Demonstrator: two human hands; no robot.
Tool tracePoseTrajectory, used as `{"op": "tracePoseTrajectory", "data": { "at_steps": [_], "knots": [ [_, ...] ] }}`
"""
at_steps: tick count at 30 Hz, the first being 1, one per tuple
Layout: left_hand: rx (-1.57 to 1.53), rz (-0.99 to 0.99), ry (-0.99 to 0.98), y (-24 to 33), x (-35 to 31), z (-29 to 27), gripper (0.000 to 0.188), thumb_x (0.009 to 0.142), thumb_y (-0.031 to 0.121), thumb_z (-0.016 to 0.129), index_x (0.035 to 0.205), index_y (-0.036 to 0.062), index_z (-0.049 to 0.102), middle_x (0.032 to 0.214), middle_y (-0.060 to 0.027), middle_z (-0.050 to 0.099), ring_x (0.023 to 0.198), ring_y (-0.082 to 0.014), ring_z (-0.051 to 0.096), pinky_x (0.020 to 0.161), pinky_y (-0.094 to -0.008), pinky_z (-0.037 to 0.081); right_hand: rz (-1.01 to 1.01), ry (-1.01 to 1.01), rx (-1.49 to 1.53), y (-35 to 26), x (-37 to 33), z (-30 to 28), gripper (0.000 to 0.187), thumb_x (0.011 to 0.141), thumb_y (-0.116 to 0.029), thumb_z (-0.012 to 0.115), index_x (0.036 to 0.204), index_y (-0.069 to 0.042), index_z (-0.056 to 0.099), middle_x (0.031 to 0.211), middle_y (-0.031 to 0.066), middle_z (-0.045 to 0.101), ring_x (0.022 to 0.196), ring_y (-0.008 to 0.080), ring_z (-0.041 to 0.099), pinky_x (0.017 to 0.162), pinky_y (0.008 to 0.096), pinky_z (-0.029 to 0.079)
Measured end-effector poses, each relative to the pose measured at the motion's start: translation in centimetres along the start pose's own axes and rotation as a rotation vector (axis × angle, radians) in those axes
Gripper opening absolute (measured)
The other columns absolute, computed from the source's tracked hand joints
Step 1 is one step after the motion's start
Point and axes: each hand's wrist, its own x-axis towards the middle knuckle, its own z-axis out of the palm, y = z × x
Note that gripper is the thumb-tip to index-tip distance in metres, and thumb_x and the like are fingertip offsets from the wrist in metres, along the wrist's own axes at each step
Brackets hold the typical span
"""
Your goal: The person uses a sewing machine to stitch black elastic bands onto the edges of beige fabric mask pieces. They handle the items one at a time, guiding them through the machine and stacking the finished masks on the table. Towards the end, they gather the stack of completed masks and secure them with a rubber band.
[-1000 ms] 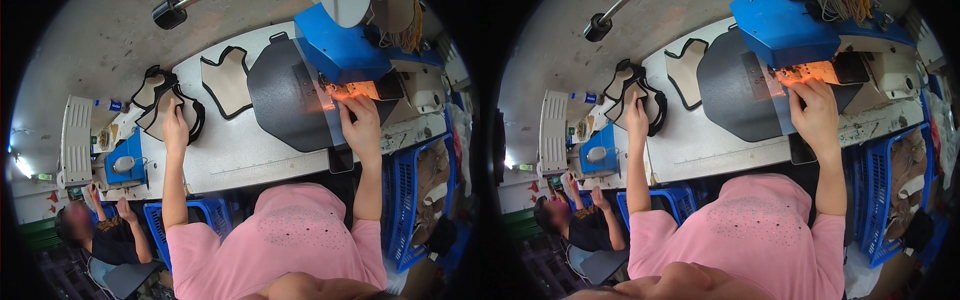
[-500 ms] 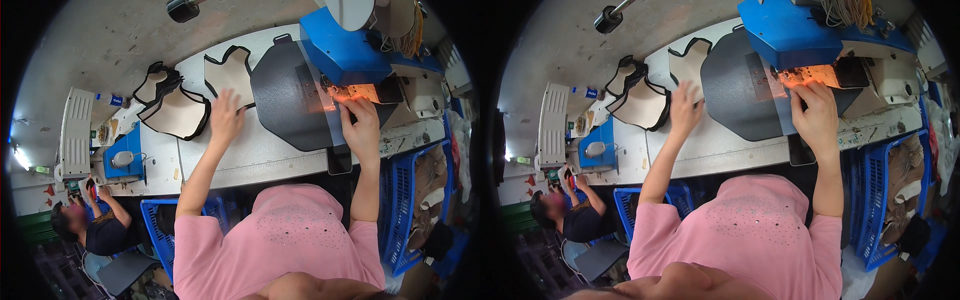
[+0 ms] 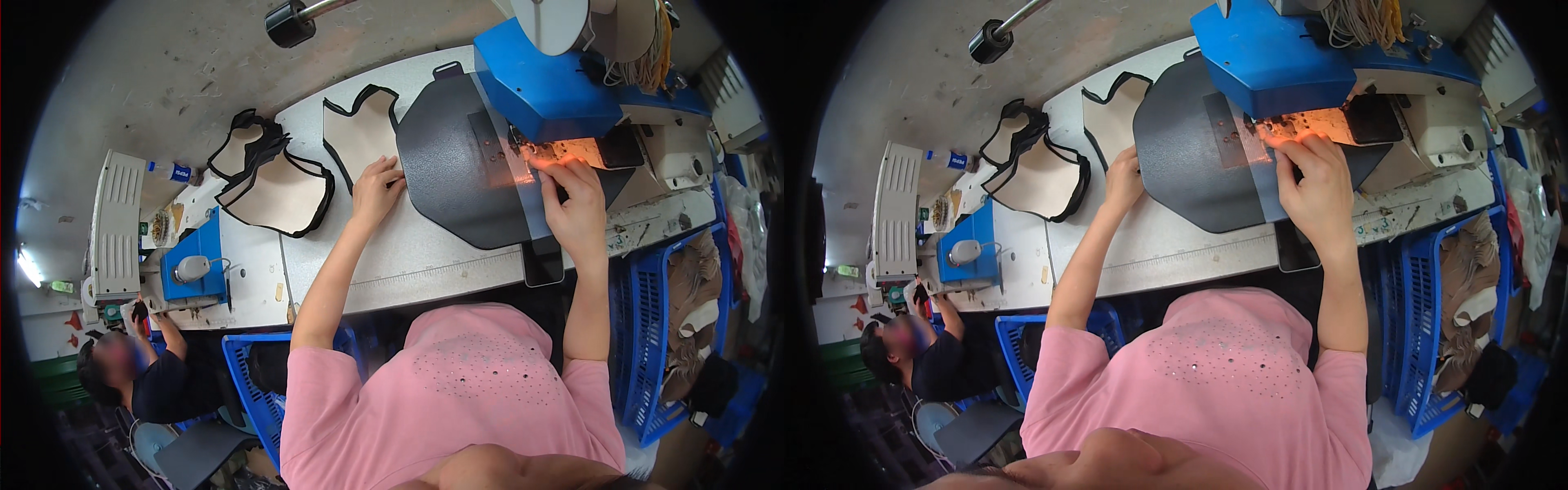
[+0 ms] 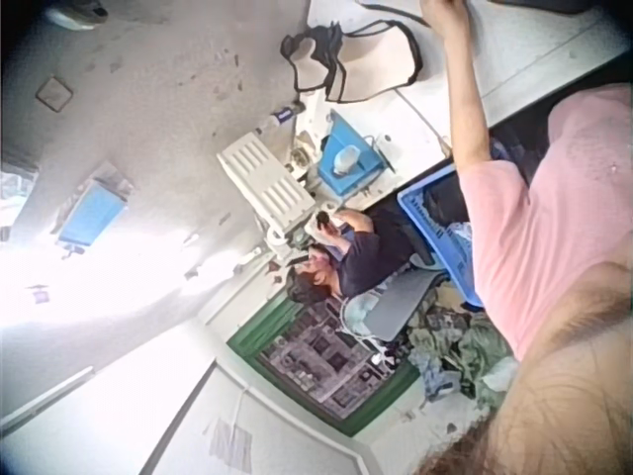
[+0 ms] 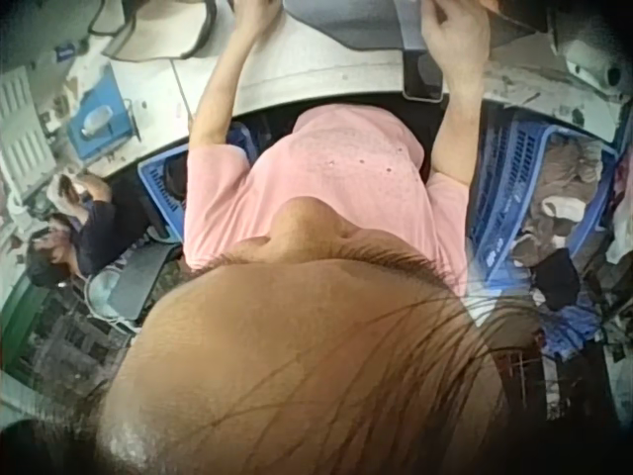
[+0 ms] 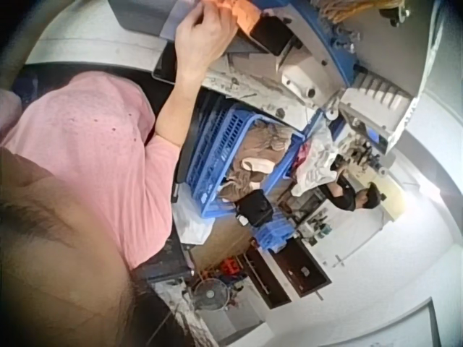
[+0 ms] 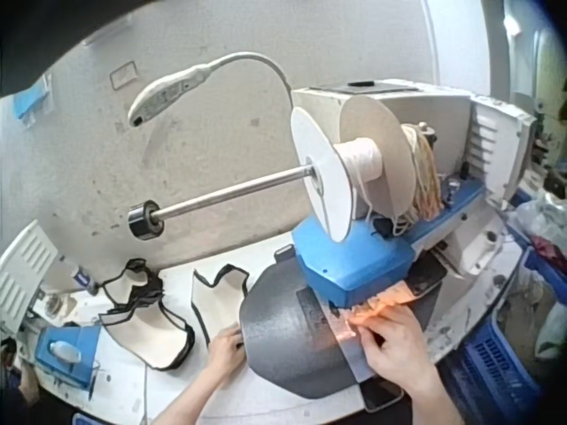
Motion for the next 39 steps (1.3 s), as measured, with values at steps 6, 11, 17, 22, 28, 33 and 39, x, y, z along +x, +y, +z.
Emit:
{"op": "tracePoseTrajectory", "data": {
  "at_steps": [6,11,17,22,28,33,39],
  "knots": [
    [0.014,0.038,0.01,-0.2,-0.4,0.3,0.016,0.075,0.017,0.065,0.087,0.0083,0.07,0.114,-0.0086,0.061,0.113,-0.0285,0.052,0.088,-0.0359,0.046,0.002,-0.003,0.001,-0.2,0.0,0.0,0.016,0.075,-0.003,0.059,0.088,-0.006,0.067,0.074,0.0069,0.054,0.074,0.0244,0.053,0.07,0.034,0.042],
    [-0.037,-0.016,0.009,0.6,-0.3,0.5,0.015,0.075,0.014,0.063,0.085,0.0055,0.069,0.112,-0.0093,0.061,0.112,-0.0304,0.052,0.088,-0.0369,0.046,0.003,0.009,0.007,0.0,0.0,0.1,0.015,0.074,-0.003,0.059,0.087,-0.006,0.067,0.073,0.0071,0.054,0.074,0.0248,0.053,0.069,0.0343,0.042],
    [-0.171,-0.087,0.088,0.2,0.0,0.9,0.014,0.075,0.012,0.061,0.081,0.0003,0.067,0.109,-0.0133,0.062,0.109,-0.0307,0.054,0.088,-0.0358,0.045,-0.007,0.014,0.004,0.0,0.0,0.1,0.013,0.074,-0.003,0.059,0.085,-0.004,0.066,0.072,0.0072,0.054,0.074,0.0248,0.053,0.069,0.0344,0.042],
    [-0.566,-0.445,0.099,-1.3,1.1,-0.9,0.017,0.085,0.016,0.056,0.083,0.0,0.064,0.099,-0.0093,0.065,0.097,-0.0176,0.058,0.082,-0.0274,0.044,-0.028,0.016,0.022,-0.1,0.1,0.1,0.012,0.074,-0.003,0.059,0.084,-0.003,0.066,0.071,0.0076,0.054,0.073,0.0248,0.053,0.068,0.0348,0.042],
    [-0.85,-0.064,0.216,7.0,0.0,-11.0,0.01,0.094,0.013,0.044,0.094,0.0034,0.048,0.074,0.0048,0.041,0.066,-0.0042,0.036,0.062,-0.0168,0.033,-0.106,-0.074,0.067,-0.2,0.2,-0.4,0.013,0.076,-0.005,0.06,0.087,-0.003,0.066,0.076,0.0076,0.059,0.074,0.0253,0.054,0.068,0.0352,0.042],
    [-0.539,0.417,-0.256,14.8,-4.8,-11.4,0.007,0.086,0.006,0.05,0.092,0.0047,0.05,0.1,-0.0095,0.063,0.099,-0.0217,0.058,0.099,-0.0443,0.032,-0.074,-0.122,0.331,-3.5,0.3,1.1,0.023,0.081,-0.014,0.059,0.101,-0.004,0.063,0.083,0.012,0.057,0.082,0.0282,0.054,0.077,0.0368,0.04],
    [-0.05,0.623,0.137,17.4,-4.2,-8.6,0.028,0.076,0.005,0.058,0.104,0.0018,0.056,0.111,-0.0129,0.058,0.109,-0.0288,0.053,0.096,-0.0489,0.034,-0.031,-0.295,0.034,-4.4,-1.5,-0.9,0.024,0.076,-0.009,0.059,0.1,-0.006,0.062,0.088,0.0128,0.051,0.088,0.0285,0.05,0.077,0.0385,0.04]
  ]
}}
